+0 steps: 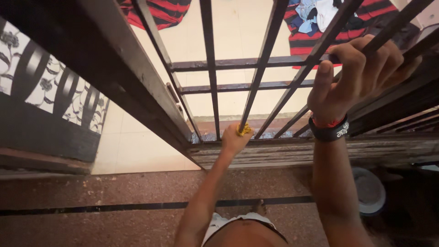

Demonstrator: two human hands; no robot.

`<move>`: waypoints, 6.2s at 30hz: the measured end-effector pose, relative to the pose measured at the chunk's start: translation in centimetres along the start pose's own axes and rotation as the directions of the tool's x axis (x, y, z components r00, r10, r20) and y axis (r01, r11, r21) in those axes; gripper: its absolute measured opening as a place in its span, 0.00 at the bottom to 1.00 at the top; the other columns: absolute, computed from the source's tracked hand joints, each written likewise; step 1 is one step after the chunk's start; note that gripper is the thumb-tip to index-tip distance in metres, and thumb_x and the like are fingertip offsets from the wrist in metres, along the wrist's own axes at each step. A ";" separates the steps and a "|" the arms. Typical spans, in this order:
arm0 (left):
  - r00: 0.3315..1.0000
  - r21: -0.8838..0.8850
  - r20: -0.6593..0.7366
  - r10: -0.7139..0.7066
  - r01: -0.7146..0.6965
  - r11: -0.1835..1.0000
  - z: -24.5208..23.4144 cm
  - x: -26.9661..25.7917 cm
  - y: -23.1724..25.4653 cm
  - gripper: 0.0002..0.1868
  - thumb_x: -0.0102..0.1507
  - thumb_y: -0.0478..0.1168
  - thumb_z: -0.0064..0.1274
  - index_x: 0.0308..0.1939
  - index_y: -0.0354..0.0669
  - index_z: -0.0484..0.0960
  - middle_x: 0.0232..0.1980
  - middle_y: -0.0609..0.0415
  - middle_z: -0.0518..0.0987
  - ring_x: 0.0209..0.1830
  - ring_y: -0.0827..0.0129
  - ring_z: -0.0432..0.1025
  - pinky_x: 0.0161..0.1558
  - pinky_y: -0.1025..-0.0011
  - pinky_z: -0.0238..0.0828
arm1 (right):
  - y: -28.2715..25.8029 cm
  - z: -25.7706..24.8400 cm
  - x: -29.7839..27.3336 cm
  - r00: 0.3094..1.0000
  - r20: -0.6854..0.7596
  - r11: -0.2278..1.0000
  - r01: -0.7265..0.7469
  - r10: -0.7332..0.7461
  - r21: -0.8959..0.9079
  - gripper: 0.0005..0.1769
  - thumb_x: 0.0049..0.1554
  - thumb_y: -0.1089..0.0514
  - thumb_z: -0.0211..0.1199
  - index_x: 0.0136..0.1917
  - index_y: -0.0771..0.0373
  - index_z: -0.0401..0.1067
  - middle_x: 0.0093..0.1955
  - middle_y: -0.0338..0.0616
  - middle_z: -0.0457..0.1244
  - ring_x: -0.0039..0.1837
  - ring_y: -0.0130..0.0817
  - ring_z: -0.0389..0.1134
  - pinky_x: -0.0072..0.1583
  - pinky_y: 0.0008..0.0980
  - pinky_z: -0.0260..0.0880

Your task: The person cleans the vertical metal bars of a gate by hand using a yellow cloth, wiping the dust from several individual rods.

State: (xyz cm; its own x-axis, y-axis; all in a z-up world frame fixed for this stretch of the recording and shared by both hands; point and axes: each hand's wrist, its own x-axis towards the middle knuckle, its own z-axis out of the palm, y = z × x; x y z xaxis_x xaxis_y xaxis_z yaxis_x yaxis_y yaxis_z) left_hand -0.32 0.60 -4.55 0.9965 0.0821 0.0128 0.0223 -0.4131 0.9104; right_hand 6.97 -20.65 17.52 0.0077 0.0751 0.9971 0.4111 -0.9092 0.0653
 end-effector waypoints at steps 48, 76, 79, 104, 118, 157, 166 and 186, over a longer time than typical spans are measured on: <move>0.990 -0.114 -0.021 0.138 -0.140 0.984 -1.5 -0.1 2.5 0.09 0.55 0.39 0.60 0.28 0.38 0.78 0.22 0.50 0.77 0.22 0.69 0.73 0.27 0.66 0.67 | 0.7 0.4 0.0 0.998 -0.038 0.999 0.040 -0.041 -0.023 0.22 0.64 0.38 0.50 0.37 0.50 0.74 0.42 0.41 0.66 0.58 0.42 0.68 0.77 0.62 0.29; 0.945 -0.264 -0.078 0.319 -0.328 0.907 -5.8 -0.6 12.4 0.17 0.64 0.50 0.60 0.28 0.43 0.76 0.24 0.60 0.74 0.25 0.73 0.71 0.28 0.71 0.69 | 0.1 0.3 -0.2 0.999 -0.029 1.000 -0.014 0.014 0.008 0.23 0.65 0.38 0.49 0.40 0.50 0.75 0.43 0.39 0.67 0.60 0.42 0.68 0.78 0.63 0.29; 0.977 -0.383 -0.092 0.191 -0.211 0.899 -6.5 -0.1 16.3 0.15 0.64 0.47 0.58 0.25 0.45 0.80 0.19 0.59 0.75 0.19 0.73 0.72 0.24 0.68 0.66 | 0.3 0.7 -0.1 0.999 -0.034 1.000 -0.002 0.002 0.000 0.23 0.65 0.38 0.49 0.40 0.51 0.75 0.43 0.39 0.67 0.60 0.41 0.69 0.78 0.63 0.29; 0.907 -0.272 -0.293 0.303 -0.383 0.883 -5.0 0.5 17.3 0.20 0.65 0.40 0.55 0.19 0.41 0.71 0.17 0.58 0.71 0.17 0.74 0.69 0.23 0.71 0.62 | -0.8 -0.6 1.0 0.999 0.033 0.999 -0.036 0.036 -0.005 0.22 0.65 0.40 0.50 0.41 0.52 0.76 0.45 0.40 0.69 0.63 0.44 0.67 0.78 0.61 0.26; 0.953 -0.114 -0.283 0.106 -0.143 0.983 -0.2 -0.2 5.3 0.12 0.58 0.41 0.58 0.24 0.38 0.78 0.22 0.48 0.77 0.23 0.60 0.75 0.28 0.61 0.70 | -0.4 -0.6 0.6 0.999 0.022 1.000 -0.028 0.028 0.011 0.23 0.65 0.38 0.51 0.39 0.52 0.75 0.45 0.40 0.68 0.61 0.43 0.68 0.78 0.61 0.26; 0.789 -0.320 -0.584 0.193 -0.442 0.838 -8.7 -2.9 15.9 0.14 0.65 0.42 0.61 0.37 0.41 0.71 0.30 0.64 0.71 0.27 0.79 0.67 0.29 0.77 0.65 | -0.9 -0.9 0.8 0.999 0.020 0.999 -0.030 0.030 0.033 0.20 0.67 0.40 0.54 0.41 0.52 0.74 0.46 0.42 0.65 0.63 0.44 0.66 0.79 0.61 0.24; 0.835 -0.139 -0.513 0.199 -0.310 0.941 -7.0 -1.1 7.8 0.20 0.63 0.41 0.61 0.22 0.39 0.70 0.18 0.58 0.68 0.19 0.77 0.63 0.24 0.70 0.58 | -0.1 -0.4 0.4 1.000 0.016 1.000 -0.017 0.017 0.018 0.21 0.65 0.40 0.52 0.40 0.51 0.75 0.43 0.40 0.66 0.61 0.44 0.67 0.77 0.63 0.25; 0.875 -0.104 -0.417 0.245 -0.313 0.944 -11.0 -0.5 14.4 0.19 0.61 0.39 0.61 0.17 0.39 0.74 0.15 0.60 0.71 0.15 0.80 0.67 0.22 0.72 0.60 | -1.2 -1.2 1.5 0.999 0.037 0.999 -0.019 0.017 0.041 0.20 0.68 0.41 0.52 0.42 0.53 0.74 0.45 0.42 0.64 0.62 0.44 0.65 0.79 0.62 0.26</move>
State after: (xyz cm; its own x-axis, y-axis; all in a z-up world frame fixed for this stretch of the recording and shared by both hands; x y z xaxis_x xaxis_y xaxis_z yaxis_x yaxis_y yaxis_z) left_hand -1.36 4.59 13.09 0.8442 0.3494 0.4065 -0.2996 -0.3212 0.8984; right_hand 5.40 -19.93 18.99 0.0487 0.0746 0.9960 0.4480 -0.8929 0.0450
